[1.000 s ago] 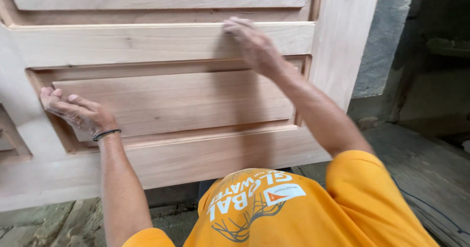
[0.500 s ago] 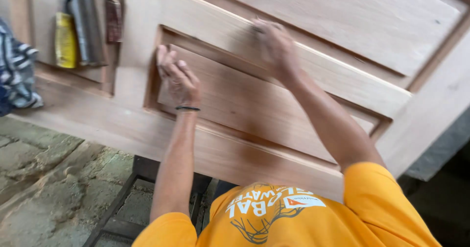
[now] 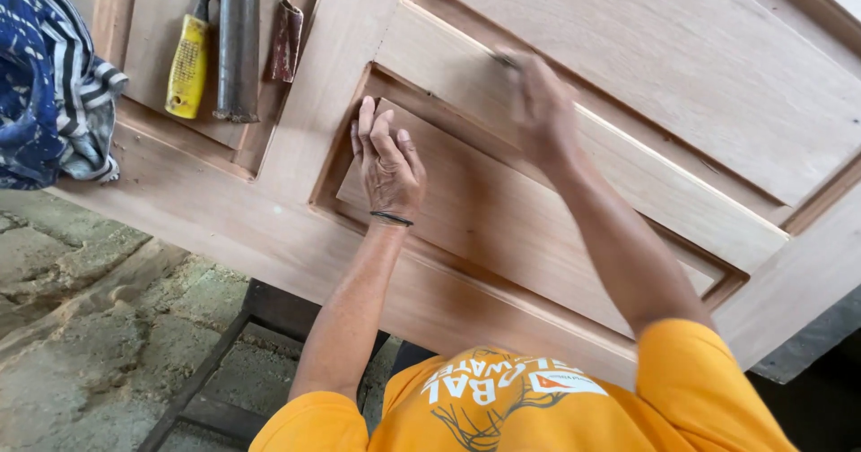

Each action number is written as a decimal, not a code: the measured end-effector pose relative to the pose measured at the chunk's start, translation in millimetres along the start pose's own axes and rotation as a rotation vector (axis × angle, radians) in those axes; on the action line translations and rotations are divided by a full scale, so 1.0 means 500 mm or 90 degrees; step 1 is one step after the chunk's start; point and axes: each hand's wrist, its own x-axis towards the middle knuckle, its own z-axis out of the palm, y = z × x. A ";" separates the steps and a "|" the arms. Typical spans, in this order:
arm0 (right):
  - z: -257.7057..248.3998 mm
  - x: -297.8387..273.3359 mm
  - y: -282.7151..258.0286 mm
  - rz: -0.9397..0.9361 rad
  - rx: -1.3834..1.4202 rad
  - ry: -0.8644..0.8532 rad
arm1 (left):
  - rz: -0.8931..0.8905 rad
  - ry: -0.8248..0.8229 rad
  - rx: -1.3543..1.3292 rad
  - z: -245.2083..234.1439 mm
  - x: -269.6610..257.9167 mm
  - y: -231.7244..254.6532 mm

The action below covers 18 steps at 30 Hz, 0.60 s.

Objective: The person smooths the surface of a wooden door using a sanding block. They move the sanding block across the flat panels and along the raised edges of the door frame.

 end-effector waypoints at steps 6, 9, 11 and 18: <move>0.158 0.104 0.017 -0.071 0.002 0.091 | 0.053 0.015 -0.040 -0.005 -0.001 -0.001; 0.068 0.004 0.042 -0.111 0.028 0.011 | 0.049 0.010 -0.019 -0.012 0.000 0.011; -0.038 -0.092 0.068 -0.065 0.054 0.019 | 0.062 0.040 -0.031 -0.006 0.002 0.012; -0.269 -0.432 0.188 0.062 -0.137 0.123 | -0.012 0.011 0.043 0.009 -0.011 0.009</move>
